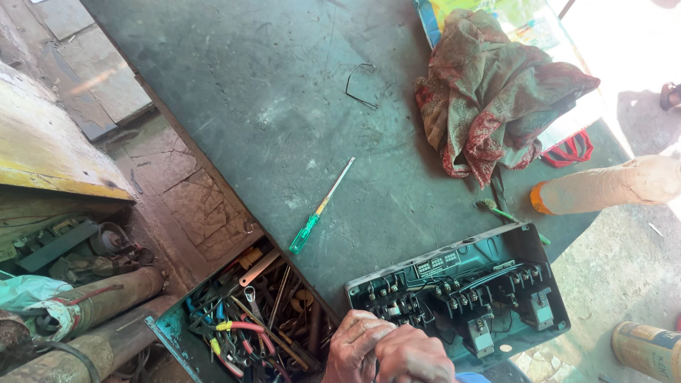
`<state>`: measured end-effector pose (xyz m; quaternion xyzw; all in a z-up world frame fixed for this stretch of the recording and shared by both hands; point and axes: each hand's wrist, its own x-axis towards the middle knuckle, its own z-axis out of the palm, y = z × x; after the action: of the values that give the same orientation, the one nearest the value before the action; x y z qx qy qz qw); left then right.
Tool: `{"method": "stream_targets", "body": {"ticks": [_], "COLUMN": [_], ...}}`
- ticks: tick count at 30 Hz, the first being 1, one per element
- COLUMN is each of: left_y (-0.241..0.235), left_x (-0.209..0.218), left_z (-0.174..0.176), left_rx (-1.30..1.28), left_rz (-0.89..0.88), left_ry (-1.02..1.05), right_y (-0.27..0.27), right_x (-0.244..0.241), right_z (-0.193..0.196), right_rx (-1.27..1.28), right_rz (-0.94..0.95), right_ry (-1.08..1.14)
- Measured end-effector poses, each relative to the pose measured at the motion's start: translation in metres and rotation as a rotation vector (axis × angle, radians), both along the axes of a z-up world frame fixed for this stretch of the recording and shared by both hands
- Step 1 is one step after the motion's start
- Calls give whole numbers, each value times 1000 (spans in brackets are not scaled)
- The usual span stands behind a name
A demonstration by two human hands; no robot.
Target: The person uses a screwdriver to tighten and adjust screws on the terminals of an open electrical component, likely a contactor, placed on a workbench. The person repeatedly manipulates the internal wiring and terminal screws throughout the clip.
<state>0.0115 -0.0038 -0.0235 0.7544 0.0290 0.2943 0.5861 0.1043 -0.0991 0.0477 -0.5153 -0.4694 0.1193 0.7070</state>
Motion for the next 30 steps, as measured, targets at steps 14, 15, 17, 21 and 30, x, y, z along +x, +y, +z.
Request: {"method": "stream_targets", "body": {"ticks": [14, 15, 17, 21, 30], "left_y": [6, 6, 5, 4, 3], "left_x": [-2, -2, -3, 0, 3], "left_z": [3, 3, 2, 0, 3], "left_rx": [-39, -30, -14, -13, 23], "left_rz": [-47, -47, -45, -37, 23], "left_ry": [18, 24, 37, 45, 9], "right_y": [19, 16, 7, 4, 2], "right_x": [50, 50, 52, 46, 51], "right_z": [70, 68, 64, 51, 62], "right_rx": [-171, -184, -211, -228, -134], "right_rz": [562, 586, 635, 541, 551], "right_ry": [96, 87, 70, 79, 122]}}
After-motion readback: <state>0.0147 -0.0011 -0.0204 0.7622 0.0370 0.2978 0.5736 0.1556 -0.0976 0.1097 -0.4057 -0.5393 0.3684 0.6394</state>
